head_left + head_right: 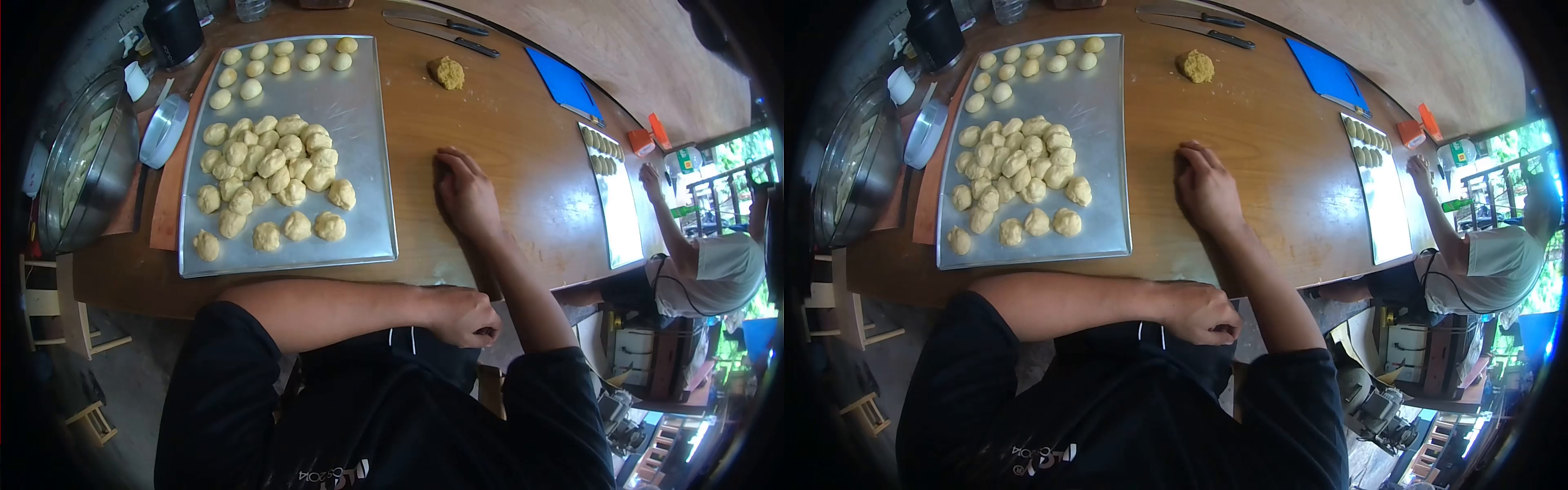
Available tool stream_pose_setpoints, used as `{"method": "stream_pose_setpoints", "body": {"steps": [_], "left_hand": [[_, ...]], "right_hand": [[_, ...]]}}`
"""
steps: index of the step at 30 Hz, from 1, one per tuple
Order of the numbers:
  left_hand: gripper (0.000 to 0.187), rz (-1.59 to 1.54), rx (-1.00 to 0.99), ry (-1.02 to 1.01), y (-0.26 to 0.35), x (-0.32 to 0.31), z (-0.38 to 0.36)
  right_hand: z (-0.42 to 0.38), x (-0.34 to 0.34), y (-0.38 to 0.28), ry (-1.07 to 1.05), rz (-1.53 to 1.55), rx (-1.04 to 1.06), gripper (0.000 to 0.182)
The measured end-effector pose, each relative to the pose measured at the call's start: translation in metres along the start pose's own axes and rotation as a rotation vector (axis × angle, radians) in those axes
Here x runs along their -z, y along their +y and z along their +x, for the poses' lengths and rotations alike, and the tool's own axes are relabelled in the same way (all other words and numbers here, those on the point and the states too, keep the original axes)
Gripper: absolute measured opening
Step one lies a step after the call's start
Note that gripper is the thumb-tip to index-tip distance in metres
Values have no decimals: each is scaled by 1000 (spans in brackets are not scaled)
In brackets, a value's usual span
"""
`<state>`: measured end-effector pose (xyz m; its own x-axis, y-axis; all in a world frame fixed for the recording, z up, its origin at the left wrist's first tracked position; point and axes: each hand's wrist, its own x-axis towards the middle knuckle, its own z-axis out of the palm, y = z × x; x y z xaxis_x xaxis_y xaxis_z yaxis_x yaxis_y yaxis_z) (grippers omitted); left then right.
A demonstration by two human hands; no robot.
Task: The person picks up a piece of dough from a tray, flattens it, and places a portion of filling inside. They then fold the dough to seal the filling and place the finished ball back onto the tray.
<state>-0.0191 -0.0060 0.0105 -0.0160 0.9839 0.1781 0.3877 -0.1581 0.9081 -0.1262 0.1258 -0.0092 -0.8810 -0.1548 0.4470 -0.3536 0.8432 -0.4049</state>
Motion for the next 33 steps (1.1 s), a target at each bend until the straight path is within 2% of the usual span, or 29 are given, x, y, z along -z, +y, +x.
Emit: {"method": "stream_pose_setpoints", "body": {"steps": [5, 7, 9, 11, 15, 17, 18, 21, 23, 25, 28, 30, 33], "left_hand": [[20, 21, 7, -2, 4, 1, 0], [20, 20, 27, -5, 2, 0, -1], [19, 14, -55, 32, -5, -4, 1], [19, 17, -35, 26, -5, -4, 0], [20, 29, -17, -6, -1, -2, 1], [20, 21, -29, 5, -4, -5, 1], [21, 17, -41, 20, -6, -5, 1], [21, 25, -7, 5, -1, -1, -1], [21, 33, -4, 8, -2, -2, 0], [21, 34, 1, -5, 0, -3, 1], [21, 15, 37, -21, 2, -1, 0], [21, 5, -67, 49, -6, -6, 0], [20, 11, -21, 19, -4, -4, 1]], "right_hand": [[43, -15, 22, 57, -16, -126, 36], [37, -20, 13, 40, 1, -112, 35], [9, -12, 0, 25, 18, 89, 33], [0, 1, -3, 40, 3, 78, 34], [31, -7, 21, 23, -72, -93, 32], [43, -20, 16, 74, -18, 3, 33], [33, -20, 12, 17, 23, 4, 35], [-1, 0, -4, 19, 7, 93, 34], [4, 4, 8, 13, -32, 56, 32], [27, -5, 29, 40, -82, -88, 32], [34, -14, 7, 7, -29, -75, 35], [15, -12, -4, -10, 26, 1, 35], [1, 4, 4, -7, -10, -7, 34]]}}
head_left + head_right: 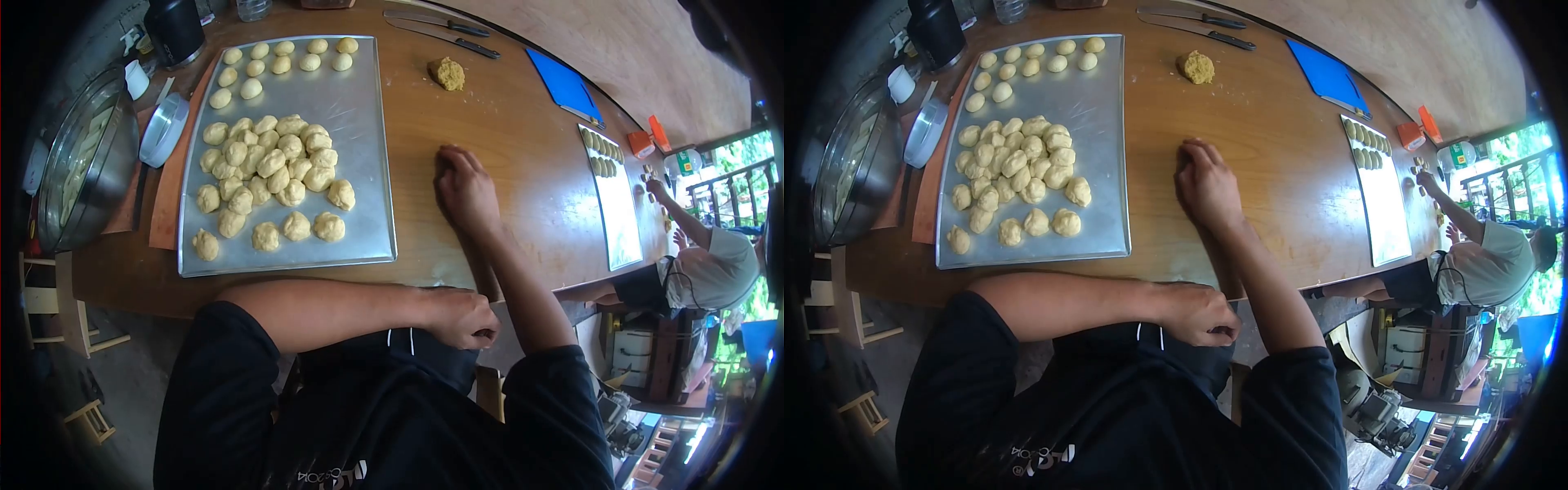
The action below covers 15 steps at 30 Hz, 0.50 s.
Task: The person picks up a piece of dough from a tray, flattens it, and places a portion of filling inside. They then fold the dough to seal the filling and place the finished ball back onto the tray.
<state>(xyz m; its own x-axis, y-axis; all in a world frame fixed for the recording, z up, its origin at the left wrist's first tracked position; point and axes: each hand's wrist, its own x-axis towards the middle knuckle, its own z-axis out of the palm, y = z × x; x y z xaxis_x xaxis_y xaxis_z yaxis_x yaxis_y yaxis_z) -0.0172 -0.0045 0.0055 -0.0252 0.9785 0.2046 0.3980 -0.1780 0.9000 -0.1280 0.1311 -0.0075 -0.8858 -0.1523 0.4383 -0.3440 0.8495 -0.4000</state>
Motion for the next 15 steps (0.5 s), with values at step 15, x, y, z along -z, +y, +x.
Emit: {"method": "stream_pose_setpoints", "body": {"steps": [15], "left_hand": [[18, 50, 12, 9, 7, 3, -2]], "right_hand": [[42, -27, 23, 55, -30, -97, 33]]}}
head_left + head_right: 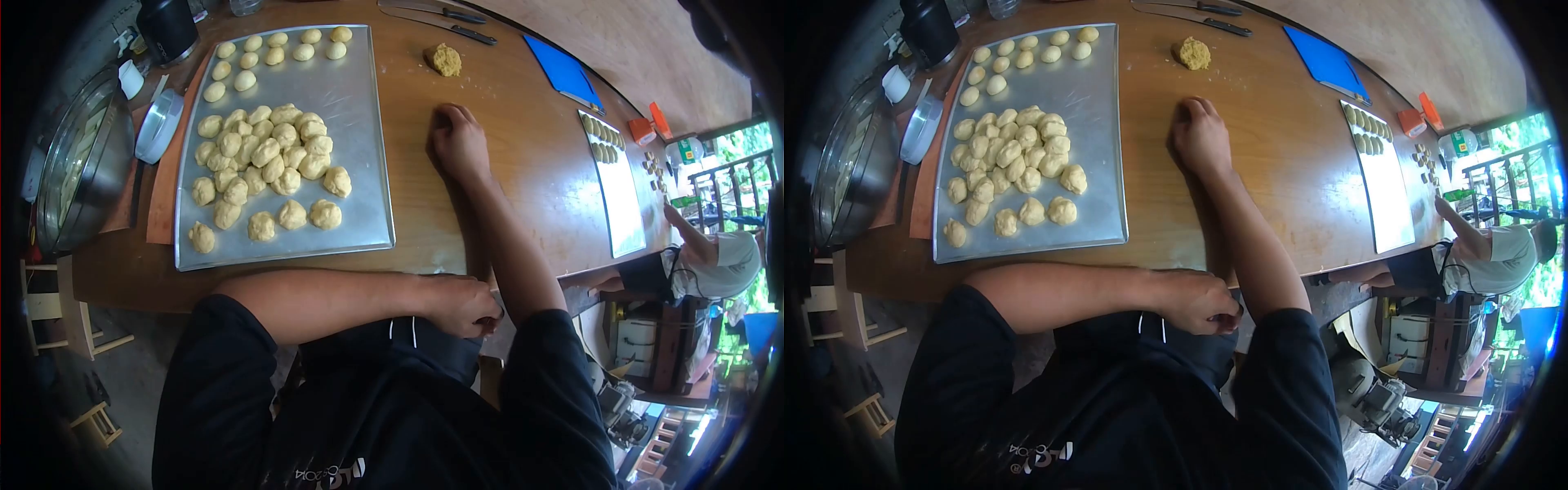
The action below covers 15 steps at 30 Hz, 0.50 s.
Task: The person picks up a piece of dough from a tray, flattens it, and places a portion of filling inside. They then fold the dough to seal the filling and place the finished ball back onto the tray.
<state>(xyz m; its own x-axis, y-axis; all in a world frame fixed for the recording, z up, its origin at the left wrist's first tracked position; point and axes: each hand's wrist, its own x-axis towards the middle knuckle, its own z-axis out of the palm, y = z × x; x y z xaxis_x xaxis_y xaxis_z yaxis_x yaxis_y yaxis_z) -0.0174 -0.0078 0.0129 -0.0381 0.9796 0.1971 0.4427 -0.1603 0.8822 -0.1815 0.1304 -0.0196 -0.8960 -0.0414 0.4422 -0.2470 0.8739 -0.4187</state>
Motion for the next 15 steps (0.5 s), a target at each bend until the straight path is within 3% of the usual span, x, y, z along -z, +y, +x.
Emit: {"method": "stream_pose_setpoints", "body": {"steps": [5, 7, 9, 15], "left_hand": [[19, -36, -28, 4, -7, -3, 1], [19, -55, -21, 10, -8, -2, 1], [19, -38, -14, -1, -5, -2, 1], [18, -43, -12, -17, -3, 1, 0]], "right_hand": [[-43, 22, -25, -21, 77, 174, 32], [-37, 27, -4, -12, 48, 187, 32], [-14, 19, 13, -5, 29, 29, 33], [-26, 19, -22, -83, 124, 109, 32]]}}
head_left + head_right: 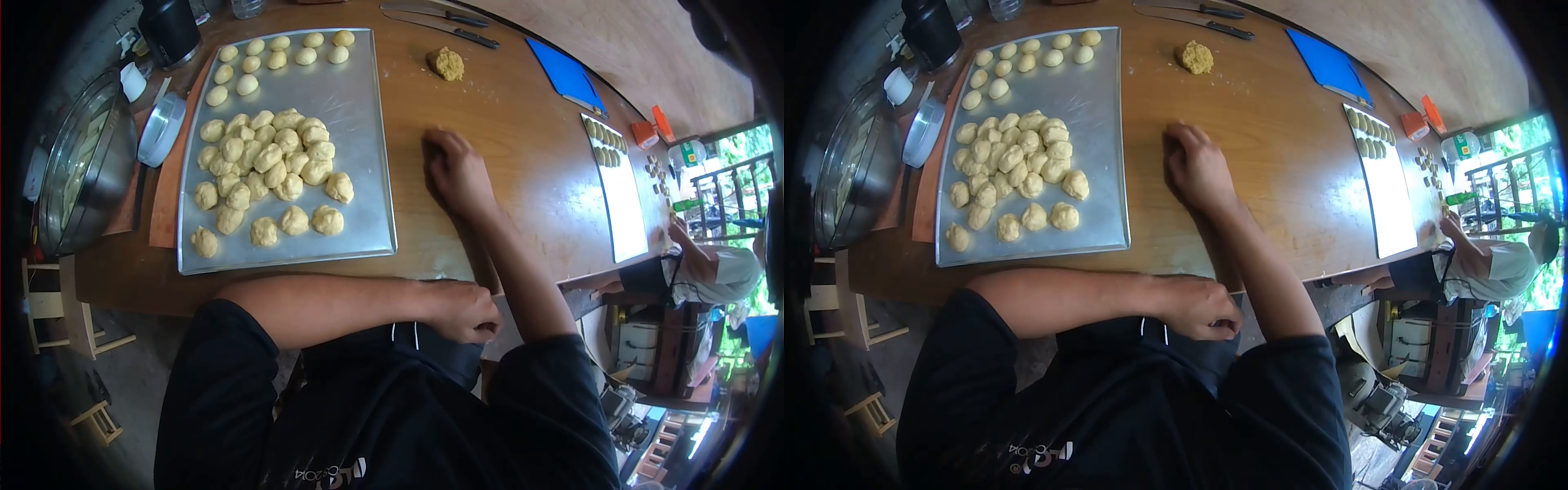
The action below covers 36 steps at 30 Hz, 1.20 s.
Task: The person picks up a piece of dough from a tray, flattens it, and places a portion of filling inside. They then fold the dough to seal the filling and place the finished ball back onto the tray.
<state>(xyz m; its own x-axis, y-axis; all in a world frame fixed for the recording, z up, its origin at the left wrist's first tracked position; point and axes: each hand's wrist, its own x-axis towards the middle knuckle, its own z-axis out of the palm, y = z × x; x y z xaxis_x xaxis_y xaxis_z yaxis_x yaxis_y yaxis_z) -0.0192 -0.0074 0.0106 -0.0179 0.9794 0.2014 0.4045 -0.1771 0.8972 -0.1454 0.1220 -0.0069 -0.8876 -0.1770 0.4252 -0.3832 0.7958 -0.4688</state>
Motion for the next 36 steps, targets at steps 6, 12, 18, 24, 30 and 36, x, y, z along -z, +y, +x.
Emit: {"method": "stream_pose_setpoints", "body": {"steps": [6, 12, 18, 24, 30, 36], "left_hand": [[18, 25, -13, 8, -1, -2, 0], [17, 7, 25, -11, 1, 0, 0], [19, 15, 14, -14, -2, -2, 1], [19, 19, 5, 8, -4, -4, 1], [20, 8, 67, -26, 9, 4, 0], [18, -5, 28, -22, -2, -1, 2]], "right_hand": [[23, 4, 26, 52, -97, -87, 31], [-11, -3, 1, 24, -48, 49, 33], [25, -5, 24, 121, -143, -45, 33], [-11, 4, -4, 63, -37, 34, 30], [29, -10, 10, 55, -109, -125, 30], [-11, 3, 2, 73, -77, 36, 30]]}}
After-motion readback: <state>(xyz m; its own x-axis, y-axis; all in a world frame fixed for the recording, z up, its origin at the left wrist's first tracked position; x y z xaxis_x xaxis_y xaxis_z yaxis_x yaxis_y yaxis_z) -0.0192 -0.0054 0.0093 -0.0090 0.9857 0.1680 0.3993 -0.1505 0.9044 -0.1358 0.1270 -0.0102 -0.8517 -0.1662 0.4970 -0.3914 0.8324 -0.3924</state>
